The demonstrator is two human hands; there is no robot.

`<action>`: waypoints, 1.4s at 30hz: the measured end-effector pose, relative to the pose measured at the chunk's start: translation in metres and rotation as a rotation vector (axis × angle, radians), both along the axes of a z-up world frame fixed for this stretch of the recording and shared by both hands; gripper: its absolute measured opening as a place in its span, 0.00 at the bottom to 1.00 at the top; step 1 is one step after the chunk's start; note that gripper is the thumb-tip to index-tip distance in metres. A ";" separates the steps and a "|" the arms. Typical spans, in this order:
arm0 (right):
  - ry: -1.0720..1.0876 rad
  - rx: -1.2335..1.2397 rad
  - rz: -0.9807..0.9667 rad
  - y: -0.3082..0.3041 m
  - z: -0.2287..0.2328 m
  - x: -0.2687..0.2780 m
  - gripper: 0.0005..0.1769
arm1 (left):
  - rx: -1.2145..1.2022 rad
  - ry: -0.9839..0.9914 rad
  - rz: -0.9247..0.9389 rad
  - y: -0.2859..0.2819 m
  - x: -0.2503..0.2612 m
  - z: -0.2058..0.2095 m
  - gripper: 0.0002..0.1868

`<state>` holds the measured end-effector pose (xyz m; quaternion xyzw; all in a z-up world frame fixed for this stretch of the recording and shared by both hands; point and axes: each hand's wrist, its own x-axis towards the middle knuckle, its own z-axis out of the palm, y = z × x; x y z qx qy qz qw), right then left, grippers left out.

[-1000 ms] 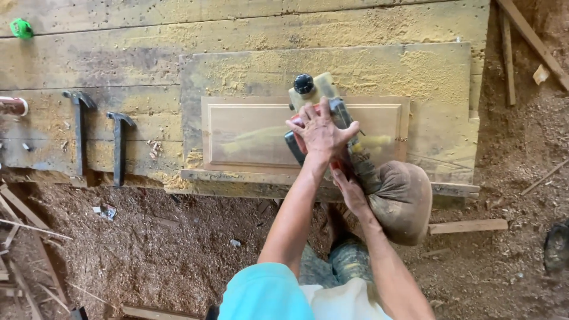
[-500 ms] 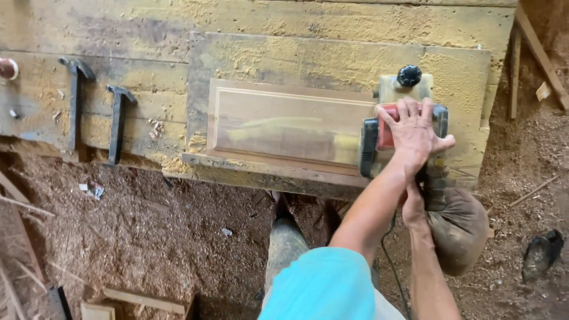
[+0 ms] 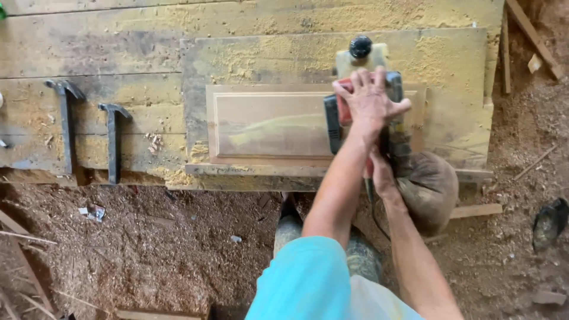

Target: Using a power belt sander to smooth the surface of a wooden panel on a workbench.

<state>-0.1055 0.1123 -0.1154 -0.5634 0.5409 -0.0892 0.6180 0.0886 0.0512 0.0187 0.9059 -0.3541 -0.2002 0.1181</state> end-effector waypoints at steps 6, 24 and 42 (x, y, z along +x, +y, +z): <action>0.126 0.188 0.213 0.070 0.023 0.092 0.49 | 0.064 -0.005 0.115 0.075 0.075 0.000 0.53; 0.079 0.375 0.573 0.249 0.153 0.249 0.57 | 0.153 0.123 0.492 0.356 0.228 -0.010 0.55; -0.077 0.357 0.037 0.159 0.034 0.081 0.49 | -0.295 0.061 0.356 0.204 0.140 -0.043 0.45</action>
